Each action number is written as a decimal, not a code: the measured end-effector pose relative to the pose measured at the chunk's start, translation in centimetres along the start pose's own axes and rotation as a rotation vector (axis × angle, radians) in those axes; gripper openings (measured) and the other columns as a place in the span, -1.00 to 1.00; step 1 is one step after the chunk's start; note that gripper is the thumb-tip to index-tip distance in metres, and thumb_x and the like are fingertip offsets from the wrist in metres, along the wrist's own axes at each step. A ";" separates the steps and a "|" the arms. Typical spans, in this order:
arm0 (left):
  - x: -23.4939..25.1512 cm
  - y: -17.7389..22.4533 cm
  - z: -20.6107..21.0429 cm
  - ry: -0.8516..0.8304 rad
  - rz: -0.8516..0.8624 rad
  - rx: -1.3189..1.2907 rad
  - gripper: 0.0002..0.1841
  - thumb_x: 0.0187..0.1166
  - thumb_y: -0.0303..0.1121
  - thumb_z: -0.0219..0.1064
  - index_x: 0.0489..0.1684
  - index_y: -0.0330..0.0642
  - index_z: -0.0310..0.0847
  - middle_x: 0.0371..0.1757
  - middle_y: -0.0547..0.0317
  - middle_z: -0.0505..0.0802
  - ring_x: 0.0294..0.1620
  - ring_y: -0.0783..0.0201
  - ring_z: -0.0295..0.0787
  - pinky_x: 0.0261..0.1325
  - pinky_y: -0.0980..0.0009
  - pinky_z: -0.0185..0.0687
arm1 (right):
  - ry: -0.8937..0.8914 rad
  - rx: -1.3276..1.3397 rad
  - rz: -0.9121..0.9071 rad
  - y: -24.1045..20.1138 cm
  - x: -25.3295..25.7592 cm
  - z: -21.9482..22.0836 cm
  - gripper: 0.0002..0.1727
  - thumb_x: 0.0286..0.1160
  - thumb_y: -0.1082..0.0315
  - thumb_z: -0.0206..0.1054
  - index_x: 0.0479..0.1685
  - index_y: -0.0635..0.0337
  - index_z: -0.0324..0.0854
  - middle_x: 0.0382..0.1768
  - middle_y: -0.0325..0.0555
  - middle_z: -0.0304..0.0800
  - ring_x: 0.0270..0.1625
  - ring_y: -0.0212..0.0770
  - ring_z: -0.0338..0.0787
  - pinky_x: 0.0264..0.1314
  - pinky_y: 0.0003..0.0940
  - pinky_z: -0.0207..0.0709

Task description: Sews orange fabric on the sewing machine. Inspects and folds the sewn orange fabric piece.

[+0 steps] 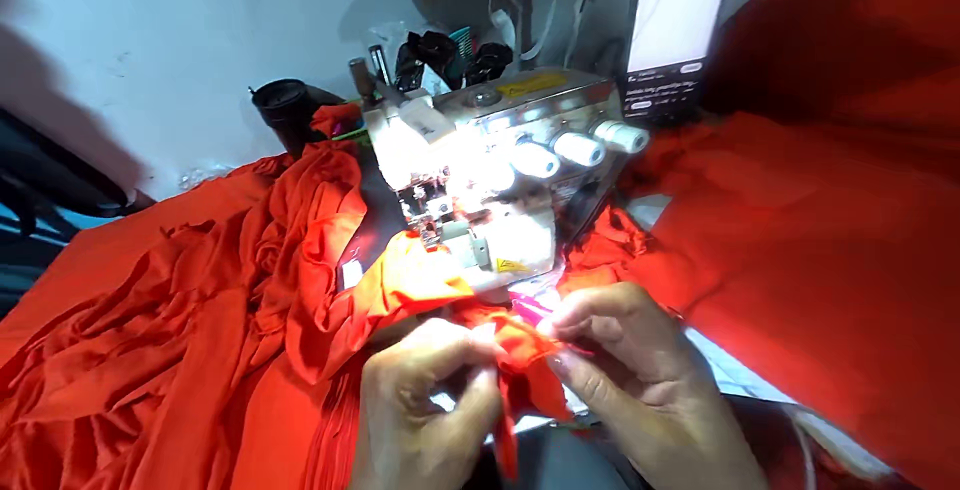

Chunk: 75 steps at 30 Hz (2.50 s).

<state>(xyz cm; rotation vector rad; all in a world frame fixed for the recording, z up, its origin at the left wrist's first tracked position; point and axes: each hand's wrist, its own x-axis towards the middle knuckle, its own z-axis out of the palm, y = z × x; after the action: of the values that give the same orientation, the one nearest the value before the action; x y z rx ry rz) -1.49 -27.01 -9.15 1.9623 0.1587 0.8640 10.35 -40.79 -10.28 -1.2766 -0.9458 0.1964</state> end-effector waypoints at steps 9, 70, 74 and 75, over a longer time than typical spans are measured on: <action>-3.5 1.7 -2.3 0.006 0.077 0.298 -0.88 0.41 -0.49 0.34 -0.43 -0.31 0.79 -0.40 0.09 0.79 -0.41 0.56 0.69 -0.35 0.75 0.60 | 0.005 -0.039 0.083 -1.0 -1.7 4.1 -0.78 0.22 0.50 0.36 -0.15 0.12 0.55 -0.26 -0.36 0.82 -0.18 -0.55 0.85 -0.15 -0.63 0.79; -4.5 0.2 -3.4 0.113 0.069 0.352 -0.68 0.72 0.09 0.21 -0.08 0.12 0.75 0.02 0.47 0.73 0.24 0.58 0.55 0.33 0.60 0.41 | 0.204 1.144 0.686 0.2 -3.4 5.3 -0.73 0.77 0.28 0.14 -0.15 0.17 0.74 -0.17 0.06 0.91 -0.09 -0.15 0.94 0.10 -0.21 0.82; -3.9 -0.2 -3.5 -0.021 -0.044 -0.028 -0.77 0.71 -0.11 0.27 -0.22 0.01 0.74 -0.01 0.46 0.77 0.18 0.65 0.60 0.26 0.68 0.49 | 0.077 1.029 0.494 0.3 -3.4 4.6 -0.63 0.70 0.02 0.20 0.07 0.03 0.82 -0.06 -0.17 0.93 -0.01 -0.32 0.92 0.11 -0.36 0.80; -3.6 -0.1 -4.0 -0.072 -0.056 -0.220 -0.76 0.75 -0.13 0.23 -0.15 0.01 0.78 0.04 0.49 0.82 0.23 0.63 0.63 0.29 0.65 0.52 | 0.087 0.907 0.470 0.4 -3.0 4.4 -0.61 0.79 0.05 0.11 0.11 0.04 0.80 -0.13 -0.23 0.91 -0.12 -0.41 0.90 -0.04 -0.48 0.79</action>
<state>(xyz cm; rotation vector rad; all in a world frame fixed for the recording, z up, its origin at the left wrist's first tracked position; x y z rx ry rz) -6.64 -25.67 -9.91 1.7714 0.0730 0.7410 5.58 -39.32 -12.14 -0.6224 -0.3651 0.8277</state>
